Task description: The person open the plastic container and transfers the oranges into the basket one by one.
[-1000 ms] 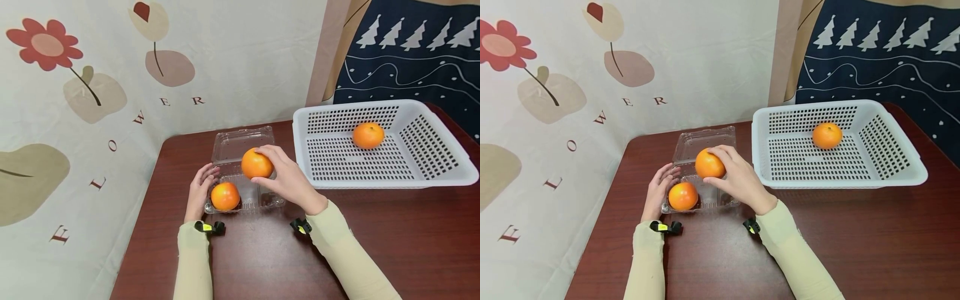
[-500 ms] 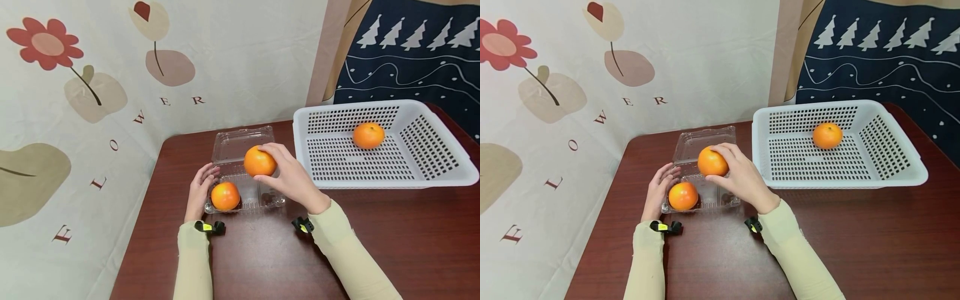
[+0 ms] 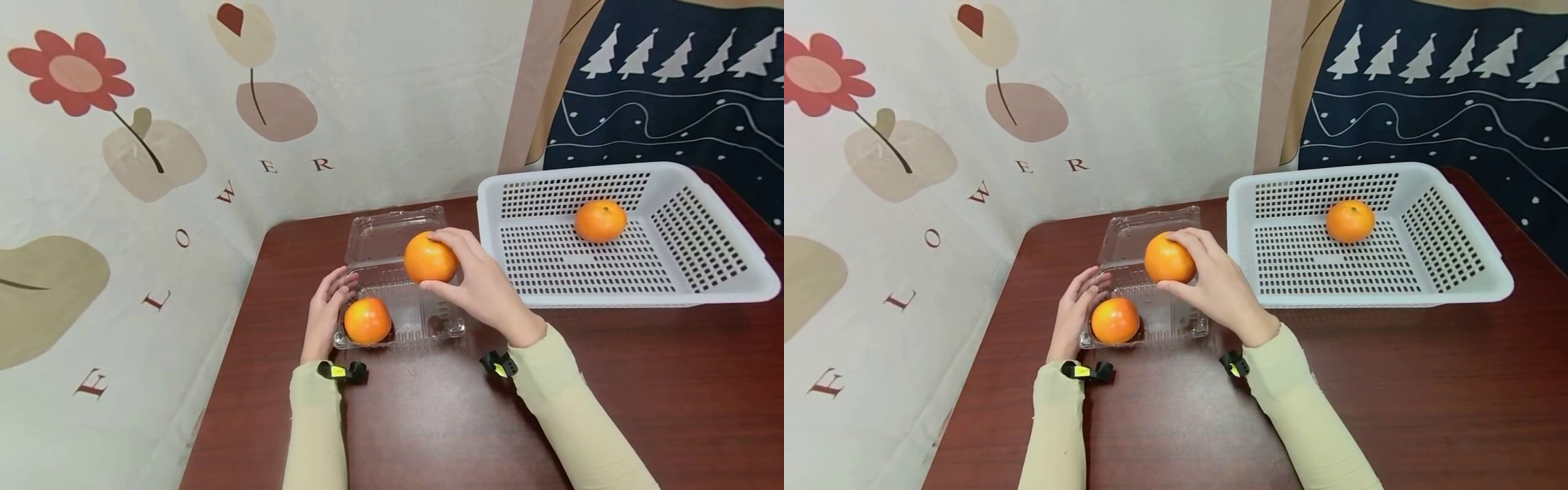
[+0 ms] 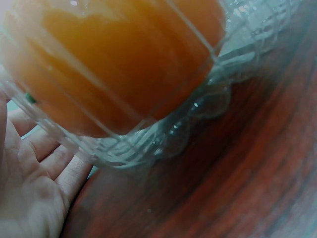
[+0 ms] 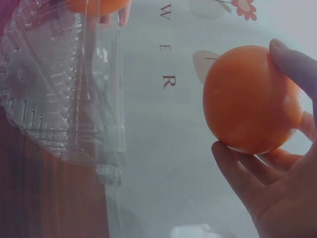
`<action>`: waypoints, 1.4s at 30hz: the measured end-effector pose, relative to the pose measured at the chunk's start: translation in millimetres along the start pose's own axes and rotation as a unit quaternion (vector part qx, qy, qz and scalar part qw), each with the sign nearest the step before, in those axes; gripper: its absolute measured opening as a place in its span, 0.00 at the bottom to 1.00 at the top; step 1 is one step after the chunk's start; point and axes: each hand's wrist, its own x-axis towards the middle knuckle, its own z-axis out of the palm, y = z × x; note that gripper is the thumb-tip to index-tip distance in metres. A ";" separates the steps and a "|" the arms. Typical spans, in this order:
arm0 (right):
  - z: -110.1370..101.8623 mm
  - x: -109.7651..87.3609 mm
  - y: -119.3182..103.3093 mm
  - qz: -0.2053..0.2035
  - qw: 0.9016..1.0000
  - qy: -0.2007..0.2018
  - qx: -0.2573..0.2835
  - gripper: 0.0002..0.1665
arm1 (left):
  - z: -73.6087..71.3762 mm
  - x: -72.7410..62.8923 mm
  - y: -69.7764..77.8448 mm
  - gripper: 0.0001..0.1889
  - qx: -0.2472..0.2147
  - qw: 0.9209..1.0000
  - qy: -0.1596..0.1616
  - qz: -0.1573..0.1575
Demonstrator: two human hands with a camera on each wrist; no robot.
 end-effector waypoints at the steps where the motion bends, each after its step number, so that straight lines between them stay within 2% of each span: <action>1: -0.8 0.0 0.0 0.000 1.000 0.001 0.001 0.38 | -0.3 -0.1 -0.3 0.21 0.001 1.000 -0.001 0.000; 8: -4.4 -0.8 1.7 -0.008 1.000 0.009 0.004 0.38 | -2.2 -1.5 -0.8 0.21 0.011 1.000 -0.001 0.000; 20: -7.7 -2.3 6.8 -0.005 1.000 0.022 -0.008 0.39 | -1.2 -1.5 -2.3 0.21 0.002 1.000 -0.006 0.001; 30: -16.0 -2.1 9.7 0.012 0.999 0.031 -0.014 0.39 | -5.8 6.5 -21.1 0.21 0.002 1.000 -0.001 0.000; 38: -23.4 -3.4 11.8 0.020 0.999 0.045 -0.022 0.39 | -1.0 3.0 -8.0 0.21 0.001 1.000 -0.013 0.001; 42: -26.1 -3.5 13.5 0.022 0.998 0.053 -0.019 0.39 | -1.3 1.0 -2.2 0.21 0.007 1.000 -0.009 -0.001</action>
